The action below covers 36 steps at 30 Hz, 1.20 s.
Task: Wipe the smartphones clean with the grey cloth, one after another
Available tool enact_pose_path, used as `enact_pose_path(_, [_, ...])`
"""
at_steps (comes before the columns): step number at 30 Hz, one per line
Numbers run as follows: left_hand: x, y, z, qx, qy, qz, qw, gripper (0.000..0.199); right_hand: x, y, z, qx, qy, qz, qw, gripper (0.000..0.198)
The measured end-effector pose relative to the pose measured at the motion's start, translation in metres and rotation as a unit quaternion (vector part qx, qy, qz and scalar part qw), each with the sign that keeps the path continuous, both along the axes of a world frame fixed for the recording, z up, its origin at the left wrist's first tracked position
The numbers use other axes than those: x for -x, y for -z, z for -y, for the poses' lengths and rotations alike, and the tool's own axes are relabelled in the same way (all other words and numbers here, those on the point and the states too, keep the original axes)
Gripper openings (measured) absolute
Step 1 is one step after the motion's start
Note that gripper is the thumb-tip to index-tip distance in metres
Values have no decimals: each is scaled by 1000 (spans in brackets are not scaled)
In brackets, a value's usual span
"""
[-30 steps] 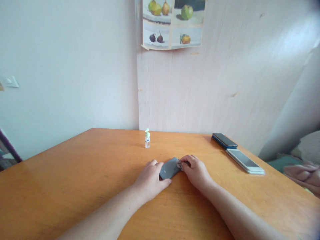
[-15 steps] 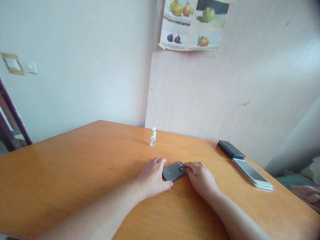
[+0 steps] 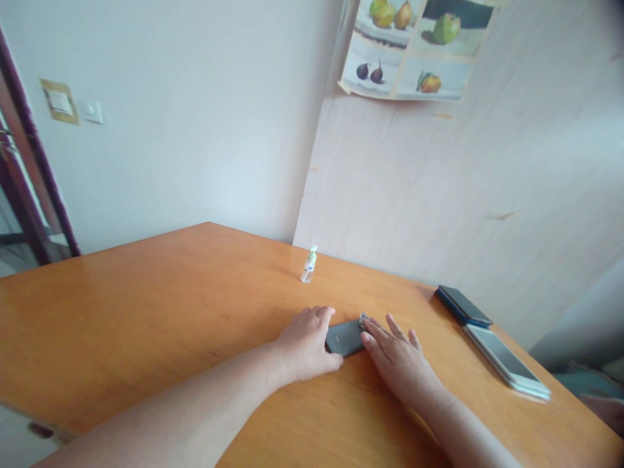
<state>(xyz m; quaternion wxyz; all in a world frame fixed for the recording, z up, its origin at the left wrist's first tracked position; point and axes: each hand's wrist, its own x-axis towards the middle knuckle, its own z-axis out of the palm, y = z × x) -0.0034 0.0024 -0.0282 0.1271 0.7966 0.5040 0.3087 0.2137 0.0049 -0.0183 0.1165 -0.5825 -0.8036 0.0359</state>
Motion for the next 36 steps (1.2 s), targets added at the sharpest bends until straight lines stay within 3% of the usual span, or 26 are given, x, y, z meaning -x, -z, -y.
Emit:
enact_pose_path(5, [3, -1, -1, 6, 16, -1, 1000, 70, 28, -13, 25, 45, -163, -7, 986, 50])
enact_pose_path(7, [3, -1, 0, 5, 18, -2, 1000, 72, 33, -14, 28, 48, -179, -5, 983, 49])
enact_pose_path(12, [-1, 0, 1, 1, -5, -17, 1000, 74, 7, -1, 0, 17, -7, 13, 1000, 58])
enact_pose_path(14, [-2, 0, 1, 1, -7, -26, 1000, 79, 1, 1, -4, 12, 20, 18, 1000, 60])
enact_pose_path(21, [2, -2, 0, 4, 22, -32, 999, 79, 35, -17, 31, 54, -187, 21, 981, 53])
enact_pose_path(23, [2, -2, 0, 3, 17, -31, 999, 77, 33, -17, 26, 46, -149, 34, 987, 55])
enact_pose_path(27, [-1, -2, 1, 4, 6, -29, 1000, 82, 7, -6, 4, 19, 14, 54, 998, 64])
enact_pose_path(29, [-1, -3, 2, 8, 7, -30, 999, 84, 1, -4, 3, 16, 29, 54, 998, 65])
enact_pose_path(31, [0, -4, 1, 8, 9, -30, 999, 82, 7, -8, 12, 22, -23, 45, 998, 63])
enact_pose_path(34, [1, -4, 1, 12, 16, -30, 999, 79, 25, -18, 31, 42, -156, 24, 987, 57])
enact_pose_path(36, [2, -5, 1, 15, 19, -32, 999, 76, 31, -21, 35, 48, -189, 21, 981, 56])
